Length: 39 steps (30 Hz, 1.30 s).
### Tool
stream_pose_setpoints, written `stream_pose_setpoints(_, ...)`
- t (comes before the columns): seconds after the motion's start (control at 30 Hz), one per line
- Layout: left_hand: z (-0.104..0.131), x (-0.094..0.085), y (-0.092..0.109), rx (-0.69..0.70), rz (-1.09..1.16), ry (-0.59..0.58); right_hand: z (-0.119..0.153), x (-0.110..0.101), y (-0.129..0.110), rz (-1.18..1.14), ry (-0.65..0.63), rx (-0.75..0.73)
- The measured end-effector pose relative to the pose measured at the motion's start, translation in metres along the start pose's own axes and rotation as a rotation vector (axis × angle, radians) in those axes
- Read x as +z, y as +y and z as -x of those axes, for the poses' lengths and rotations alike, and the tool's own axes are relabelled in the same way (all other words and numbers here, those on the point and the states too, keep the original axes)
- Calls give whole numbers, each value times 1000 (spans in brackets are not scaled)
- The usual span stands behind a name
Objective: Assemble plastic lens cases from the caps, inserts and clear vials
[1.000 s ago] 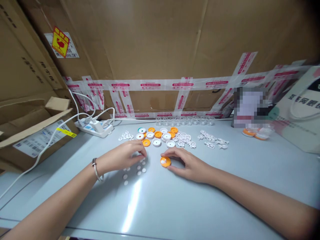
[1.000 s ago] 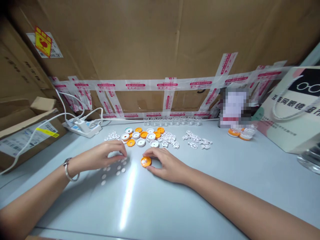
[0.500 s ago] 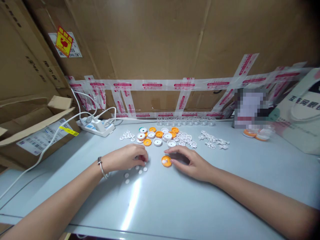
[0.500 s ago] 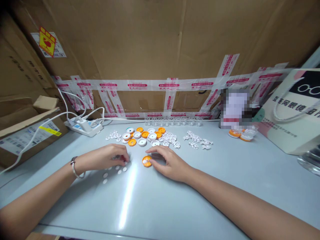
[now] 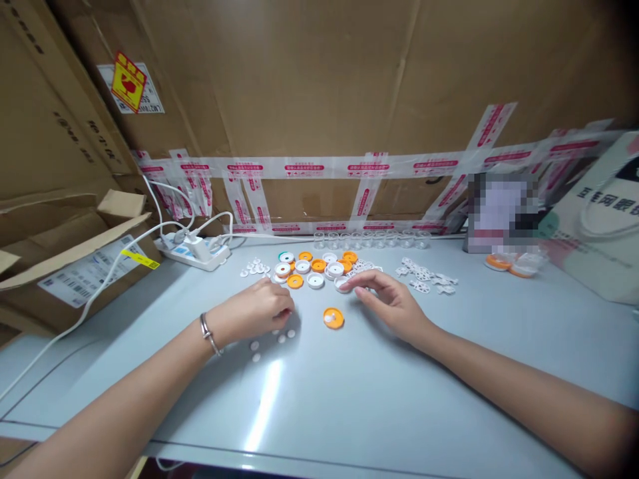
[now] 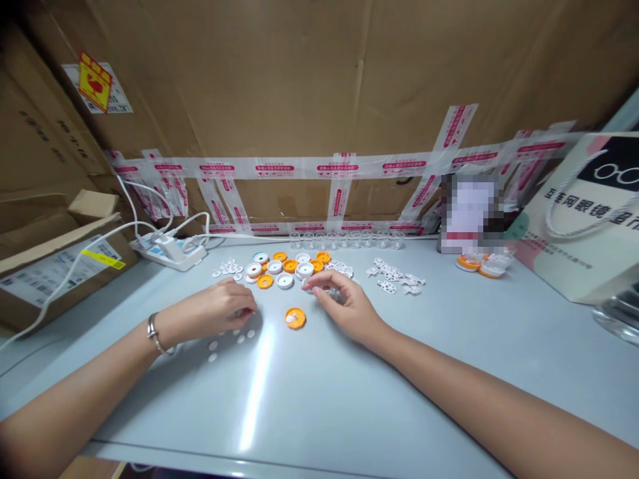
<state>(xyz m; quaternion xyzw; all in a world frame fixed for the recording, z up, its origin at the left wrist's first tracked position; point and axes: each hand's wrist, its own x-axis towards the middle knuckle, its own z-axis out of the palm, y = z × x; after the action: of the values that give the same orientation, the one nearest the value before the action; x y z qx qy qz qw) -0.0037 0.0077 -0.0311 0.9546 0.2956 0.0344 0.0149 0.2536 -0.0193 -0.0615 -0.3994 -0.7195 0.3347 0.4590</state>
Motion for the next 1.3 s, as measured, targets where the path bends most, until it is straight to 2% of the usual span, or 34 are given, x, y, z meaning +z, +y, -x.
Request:
stream_pose_setpoints(0.1,-1,0,3,23,7,104,2,1,-6,-39,54,-45)
stream_pose_setpoints(0.2,-1,-3,16,108,52,315,7,4,-18,2,73,-70)
stream_pose_setpoints(0.27,-1,-4,29,137,133,464,10,7,-27,73,36,-80)
stream_pose_setpoints(0.37,-2,-1,48,38,337,633,13,12,-37,124,-18,-179)
stream_pose_setpoints(0.43,-4,1,57,-55,480,673,14,14,-40,122,-12,-264)
stream_pose_setpoints(0.57,-6,4,66,-140,677,626,16,17,-39,128,6,-364)
stream_pose_setpoints(0.67,-7,3,67,-182,750,602,16,18,-36,152,-4,-365)
stream_pose_setpoints(0.77,-9,5,65,-202,781,540,13,16,-34,191,3,-300)
stream_pose_setpoints(0.9,-15,12,56,-257,706,482,6,9,-26,265,34,-179)
stream_pose_setpoints(1.03,-19,19,48,-261,638,423,3,4,-13,307,-16,-108)
stream_pose_setpoints(1.17,-18,19,42,-253,592,402,0,-1,-5,325,8,-19)
stream_pose_setpoints(1.3,-18,15,37,-256,551,349,-8,-17,-4,425,48,36)
